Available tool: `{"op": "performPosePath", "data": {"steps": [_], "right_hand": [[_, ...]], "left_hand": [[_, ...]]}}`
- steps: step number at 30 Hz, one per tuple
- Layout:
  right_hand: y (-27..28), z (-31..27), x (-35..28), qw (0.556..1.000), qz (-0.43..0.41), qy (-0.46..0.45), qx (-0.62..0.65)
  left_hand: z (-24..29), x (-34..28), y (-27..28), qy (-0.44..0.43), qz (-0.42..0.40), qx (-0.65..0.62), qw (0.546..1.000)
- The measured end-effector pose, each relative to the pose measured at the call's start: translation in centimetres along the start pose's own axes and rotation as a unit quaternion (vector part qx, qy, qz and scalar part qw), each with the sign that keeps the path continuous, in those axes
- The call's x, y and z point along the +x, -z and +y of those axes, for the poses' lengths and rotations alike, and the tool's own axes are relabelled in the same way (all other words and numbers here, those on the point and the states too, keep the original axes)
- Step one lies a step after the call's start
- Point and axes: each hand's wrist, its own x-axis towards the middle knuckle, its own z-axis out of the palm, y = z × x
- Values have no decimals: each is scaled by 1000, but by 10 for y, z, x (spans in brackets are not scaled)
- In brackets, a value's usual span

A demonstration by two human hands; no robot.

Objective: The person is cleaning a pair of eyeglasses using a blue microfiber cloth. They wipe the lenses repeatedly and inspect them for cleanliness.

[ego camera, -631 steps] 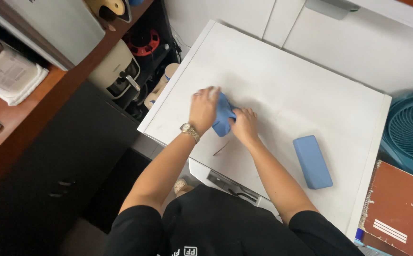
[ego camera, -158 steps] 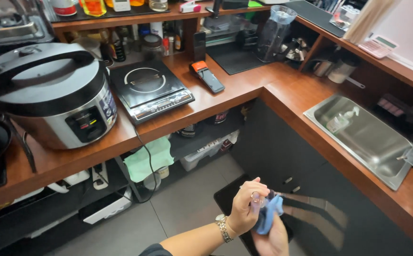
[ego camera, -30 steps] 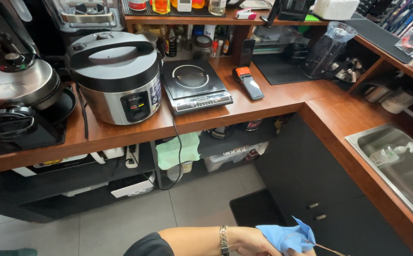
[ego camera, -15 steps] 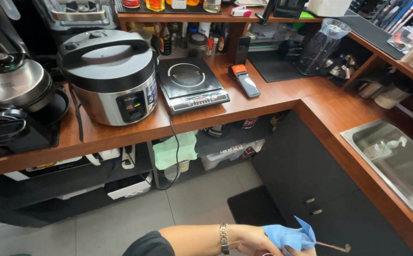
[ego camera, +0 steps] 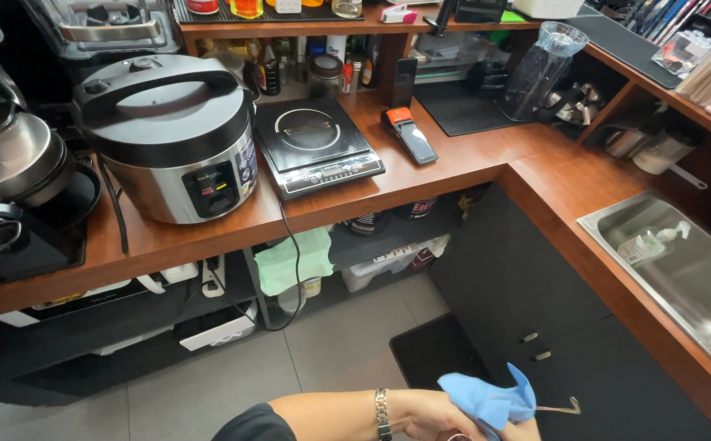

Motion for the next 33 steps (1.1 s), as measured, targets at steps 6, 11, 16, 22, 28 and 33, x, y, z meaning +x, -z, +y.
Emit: {"op": "performPosePath", "data": {"steps": [6, 11, 16, 22, 28, 33], "right_hand": [[21, 17, 32, 995, 91, 41, -3], [15, 17, 20, 999, -19, -20, -26], [31, 32, 41, 989, -26, 97, -106], [8, 21, 23, 981, 184, 68, -2], [6, 54, 25, 992, 50, -93, 75], [-10, 41, 10, 969, 55, -43, 238]], "left_hand": [[-17, 5, 22, 38, 80, 106, 990], [11, -9, -15, 7, 63, 98, 993], [5, -6, -1, 14, 43, 115, 992], [16, -7, -2, 86, 74, 112, 987], [34, -14, -10, 15, 53, 87, 995], [39, -14, -9, -45, 47, 131, 989]]}}
